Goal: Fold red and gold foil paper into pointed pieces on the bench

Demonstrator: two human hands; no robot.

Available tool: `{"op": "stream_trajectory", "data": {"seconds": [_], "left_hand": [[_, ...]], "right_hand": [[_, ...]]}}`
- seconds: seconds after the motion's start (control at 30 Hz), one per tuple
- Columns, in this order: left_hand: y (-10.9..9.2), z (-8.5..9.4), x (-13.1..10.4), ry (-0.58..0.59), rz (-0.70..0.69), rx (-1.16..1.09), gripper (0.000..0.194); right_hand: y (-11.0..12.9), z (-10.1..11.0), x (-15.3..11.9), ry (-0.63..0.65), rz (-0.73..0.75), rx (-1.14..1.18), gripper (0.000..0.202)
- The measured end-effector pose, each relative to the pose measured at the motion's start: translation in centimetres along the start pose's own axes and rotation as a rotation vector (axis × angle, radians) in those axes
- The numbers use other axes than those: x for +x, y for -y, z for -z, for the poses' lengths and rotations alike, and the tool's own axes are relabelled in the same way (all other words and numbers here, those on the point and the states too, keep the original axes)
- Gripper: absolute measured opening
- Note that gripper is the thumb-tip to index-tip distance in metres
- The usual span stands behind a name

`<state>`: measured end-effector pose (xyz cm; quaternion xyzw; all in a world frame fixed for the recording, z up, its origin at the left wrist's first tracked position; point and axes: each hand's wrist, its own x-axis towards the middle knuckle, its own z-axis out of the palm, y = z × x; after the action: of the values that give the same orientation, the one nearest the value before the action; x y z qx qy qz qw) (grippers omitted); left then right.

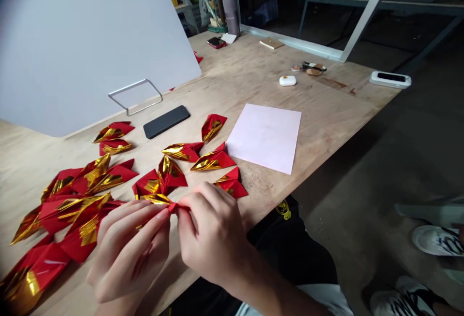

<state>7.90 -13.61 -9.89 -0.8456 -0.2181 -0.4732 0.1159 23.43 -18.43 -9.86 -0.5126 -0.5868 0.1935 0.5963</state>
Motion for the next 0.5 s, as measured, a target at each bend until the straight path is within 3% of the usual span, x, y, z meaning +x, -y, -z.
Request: {"op": "stream_trajectory", "data": {"seconds": [0.33,0.5], "left_hand": [[-0.3,0.4,-0.3,-0.030,0.022,0.024,0.027],[-0.1,0.4,-0.3,-0.103,-0.054,0.076,0.031]], "right_hand": [[-0.7,0.3,-0.4,-0.087,0.454,-0.346,0.019],[-1.4,0.3,-0.8,-0.110,0.554,-0.361,0.021]]}}
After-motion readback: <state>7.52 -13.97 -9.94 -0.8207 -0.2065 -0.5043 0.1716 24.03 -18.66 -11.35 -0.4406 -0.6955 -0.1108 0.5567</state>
